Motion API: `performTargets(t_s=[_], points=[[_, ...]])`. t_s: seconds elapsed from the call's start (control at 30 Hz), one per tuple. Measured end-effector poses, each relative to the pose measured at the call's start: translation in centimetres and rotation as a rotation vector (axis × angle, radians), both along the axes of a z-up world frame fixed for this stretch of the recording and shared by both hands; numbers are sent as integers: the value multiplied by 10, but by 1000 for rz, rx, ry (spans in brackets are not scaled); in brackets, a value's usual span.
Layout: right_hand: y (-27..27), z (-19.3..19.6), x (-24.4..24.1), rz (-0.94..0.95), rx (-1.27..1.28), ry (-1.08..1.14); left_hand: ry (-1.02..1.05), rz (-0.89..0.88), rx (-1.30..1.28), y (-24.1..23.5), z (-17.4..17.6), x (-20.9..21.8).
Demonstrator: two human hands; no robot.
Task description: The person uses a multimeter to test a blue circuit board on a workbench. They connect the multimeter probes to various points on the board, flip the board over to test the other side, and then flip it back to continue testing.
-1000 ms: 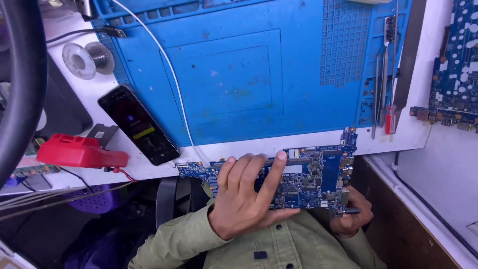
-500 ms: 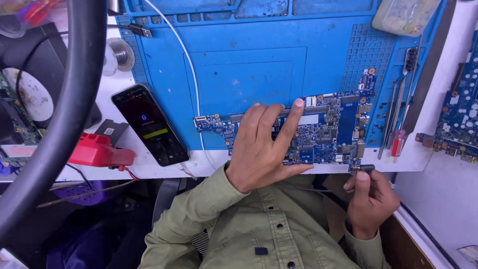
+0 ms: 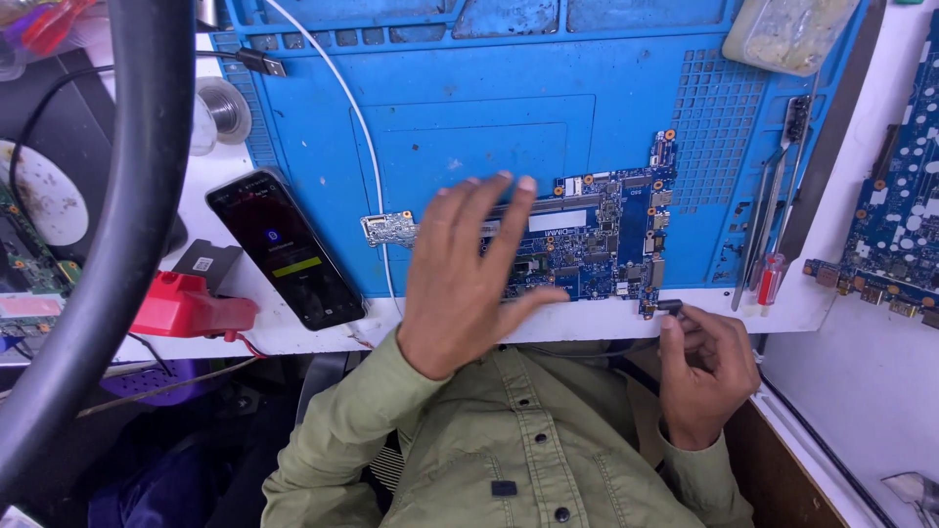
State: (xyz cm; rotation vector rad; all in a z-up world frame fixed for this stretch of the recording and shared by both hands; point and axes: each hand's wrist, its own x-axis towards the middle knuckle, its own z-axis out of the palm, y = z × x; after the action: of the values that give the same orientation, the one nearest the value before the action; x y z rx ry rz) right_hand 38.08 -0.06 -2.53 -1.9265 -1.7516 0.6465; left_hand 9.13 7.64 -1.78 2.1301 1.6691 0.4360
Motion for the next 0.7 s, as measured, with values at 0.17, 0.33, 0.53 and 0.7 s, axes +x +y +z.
performTargets(t_s=[0.17,0.33,0.53,0.7], points=[[1,-4,3,0,29,38,77,243,142,28,7,-48],[8,0,5,-26,44,117,64,243,248,38,-2,-62],[11,3,10,-25,86,129,50,233,278,38,-11,-68],[3,-6,11,-72,105,246,245,147,242,33,-16,-69]])
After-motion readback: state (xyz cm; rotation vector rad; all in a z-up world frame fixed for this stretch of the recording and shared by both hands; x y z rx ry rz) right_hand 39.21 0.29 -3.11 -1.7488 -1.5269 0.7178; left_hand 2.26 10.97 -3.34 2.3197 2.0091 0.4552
